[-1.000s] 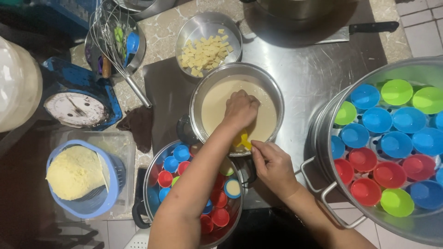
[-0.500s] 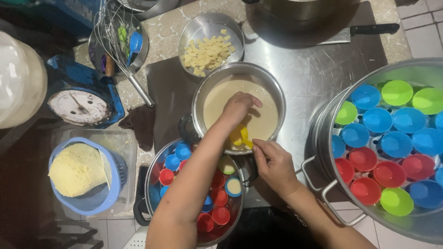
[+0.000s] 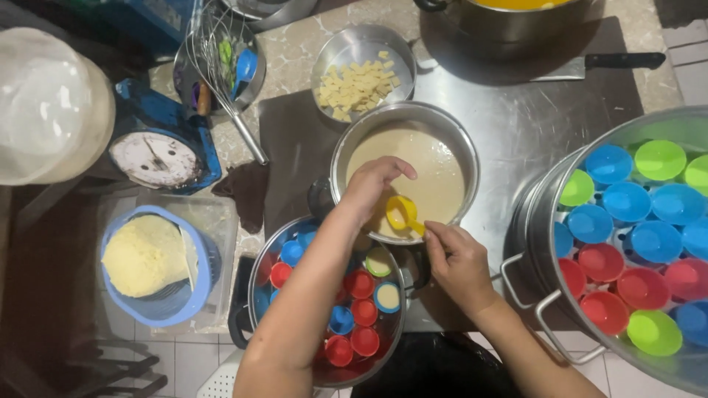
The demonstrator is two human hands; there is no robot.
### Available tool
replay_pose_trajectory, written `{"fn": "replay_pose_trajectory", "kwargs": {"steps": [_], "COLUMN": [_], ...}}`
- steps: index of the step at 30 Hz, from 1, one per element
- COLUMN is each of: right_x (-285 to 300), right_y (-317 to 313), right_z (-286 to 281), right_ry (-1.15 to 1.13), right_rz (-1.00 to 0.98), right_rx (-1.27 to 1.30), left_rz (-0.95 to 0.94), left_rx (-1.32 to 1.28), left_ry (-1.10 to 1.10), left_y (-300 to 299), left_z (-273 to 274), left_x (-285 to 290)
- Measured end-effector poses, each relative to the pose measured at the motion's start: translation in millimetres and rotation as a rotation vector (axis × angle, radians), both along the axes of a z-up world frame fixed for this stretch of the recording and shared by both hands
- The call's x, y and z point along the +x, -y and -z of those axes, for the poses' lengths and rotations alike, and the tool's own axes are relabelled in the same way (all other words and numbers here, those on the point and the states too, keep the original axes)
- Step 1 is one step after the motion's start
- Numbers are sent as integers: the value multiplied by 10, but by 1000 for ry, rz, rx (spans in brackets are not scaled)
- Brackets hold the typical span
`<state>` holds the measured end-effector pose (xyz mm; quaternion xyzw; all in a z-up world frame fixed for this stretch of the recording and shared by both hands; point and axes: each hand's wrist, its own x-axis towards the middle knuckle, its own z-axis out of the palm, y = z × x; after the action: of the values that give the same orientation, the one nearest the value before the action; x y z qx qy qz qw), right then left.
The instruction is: Filling small colorful plastic molds with batter using a yellow scoop in a bakery kitchen.
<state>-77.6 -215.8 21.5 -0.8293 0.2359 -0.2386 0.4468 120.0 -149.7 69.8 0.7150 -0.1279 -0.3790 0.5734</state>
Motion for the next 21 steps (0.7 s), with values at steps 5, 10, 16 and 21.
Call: {"fn": "replay_pose_trajectory", "kwargs": {"steps": [5,10,16,21], "right_x": [15,24,26,17], "right_y": [-2,-10,-15,-20], "right_z": [17,-71,-92,-36], "right_ry": [-8,-22,-76,-64], "right_rz": [2,-12,-5,-2], "right_rx": [8,54,83,70], "left_rz": [22,35,32,220], "left_rx": [93,658,601,298], "left_ry": [521,1053,1205,1236], "left_y": [-319,-607,-826,-220], "left_z": [484,119,651,915], "left_x": [415,466,587,395]}}
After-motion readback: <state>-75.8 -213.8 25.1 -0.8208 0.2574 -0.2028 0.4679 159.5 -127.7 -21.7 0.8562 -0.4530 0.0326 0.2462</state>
